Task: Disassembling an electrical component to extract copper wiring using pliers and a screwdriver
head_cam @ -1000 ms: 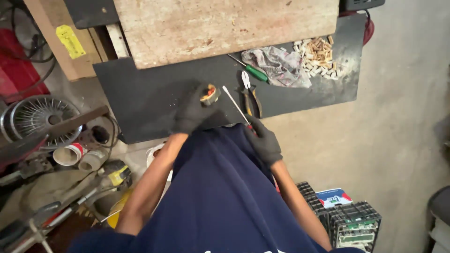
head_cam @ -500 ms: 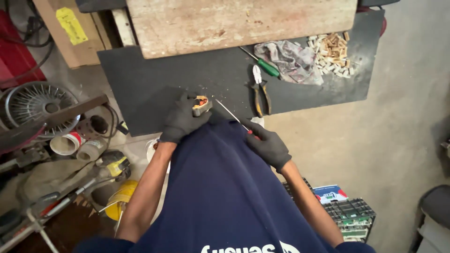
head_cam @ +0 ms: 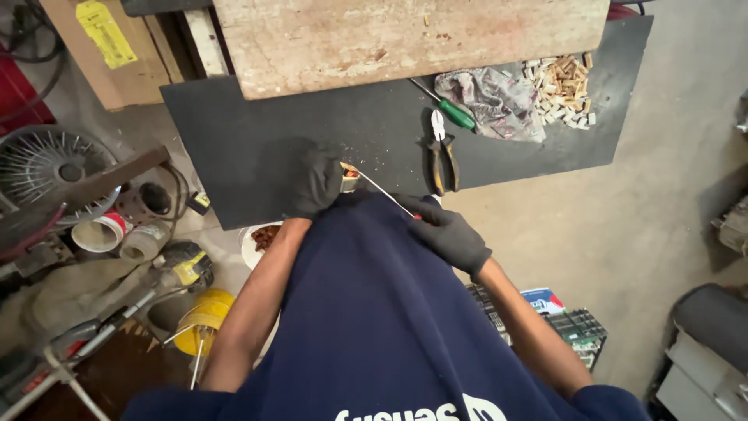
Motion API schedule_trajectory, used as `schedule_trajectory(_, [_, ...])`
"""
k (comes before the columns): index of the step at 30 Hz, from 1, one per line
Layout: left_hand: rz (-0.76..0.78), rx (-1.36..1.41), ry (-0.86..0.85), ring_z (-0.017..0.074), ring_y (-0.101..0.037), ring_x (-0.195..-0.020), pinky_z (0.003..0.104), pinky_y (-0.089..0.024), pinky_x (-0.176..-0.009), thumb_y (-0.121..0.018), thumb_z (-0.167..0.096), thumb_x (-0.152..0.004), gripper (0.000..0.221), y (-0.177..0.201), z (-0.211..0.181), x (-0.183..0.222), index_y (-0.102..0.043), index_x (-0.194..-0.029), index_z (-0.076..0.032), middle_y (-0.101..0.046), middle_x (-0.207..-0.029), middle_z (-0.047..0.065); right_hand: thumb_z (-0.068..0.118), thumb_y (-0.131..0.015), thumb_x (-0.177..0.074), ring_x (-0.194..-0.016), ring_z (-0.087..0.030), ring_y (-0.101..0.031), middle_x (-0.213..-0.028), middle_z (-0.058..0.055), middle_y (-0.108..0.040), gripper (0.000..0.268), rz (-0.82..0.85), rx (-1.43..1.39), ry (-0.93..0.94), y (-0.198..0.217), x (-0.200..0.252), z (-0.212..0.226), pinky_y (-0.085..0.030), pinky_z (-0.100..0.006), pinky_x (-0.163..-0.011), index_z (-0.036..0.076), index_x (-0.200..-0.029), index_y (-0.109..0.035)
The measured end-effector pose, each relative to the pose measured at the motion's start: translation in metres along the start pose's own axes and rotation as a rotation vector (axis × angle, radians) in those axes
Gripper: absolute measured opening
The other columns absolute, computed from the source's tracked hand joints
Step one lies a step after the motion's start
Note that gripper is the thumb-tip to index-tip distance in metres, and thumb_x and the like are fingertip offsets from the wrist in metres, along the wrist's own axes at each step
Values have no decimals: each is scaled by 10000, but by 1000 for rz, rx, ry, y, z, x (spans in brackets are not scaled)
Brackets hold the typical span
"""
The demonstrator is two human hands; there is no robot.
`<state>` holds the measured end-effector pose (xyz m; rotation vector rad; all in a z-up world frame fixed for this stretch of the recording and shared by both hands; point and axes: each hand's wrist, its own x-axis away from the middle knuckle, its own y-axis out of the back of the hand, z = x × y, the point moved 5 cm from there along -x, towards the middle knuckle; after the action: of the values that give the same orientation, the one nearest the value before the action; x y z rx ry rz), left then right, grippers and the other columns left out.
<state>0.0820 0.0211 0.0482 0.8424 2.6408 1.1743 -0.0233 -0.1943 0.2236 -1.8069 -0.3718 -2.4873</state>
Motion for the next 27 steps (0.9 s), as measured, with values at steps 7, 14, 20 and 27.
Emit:
schedule_trajectory(7, [59,12,-7,204,-673,-864,286,-519,-890,-528,-449,-1037,364,-13,16,-14,-699,-824,-208,-684,-842,-12,231,-728,-896,-510,-201,-599,-670,-136,-664,271,51,-168,-173,10,-18,-29,-460,-302,-446,153,-1149,-788])
schedule_trajectory(14, [84,-2,-12,191,-658,-824,279,-512,-859,-543,-472,-1015,360,-18,31,-17,-677,-793,-222,-660,-797,-35,218,-706,-927,-457,-161,-528,-632,-112,-615,319,99,-183,-167,18,-31,-24,-403,-260,-393,175,-1240,-754])
schedule_trajectory(20, [106,-9,-33,181,-645,-793,273,-506,-834,-555,-491,-997,360,-28,32,-18,-659,-768,-234,-640,-761,-54,246,-739,-907,-501,-197,-594,-644,-123,-650,330,120,-69,-170,26,-31,0,-479,-302,-448,210,-1233,-772])
schedule_trajectory(27, [117,-37,-59,168,-630,-753,266,-499,-803,-570,-515,-975,364,-35,29,-17,-637,-737,-248,-616,-715,-78,329,-686,-925,-862,-272,-723,-905,-172,-760,338,65,69,-139,13,-34,16,-569,-426,-813,270,-1247,-766])
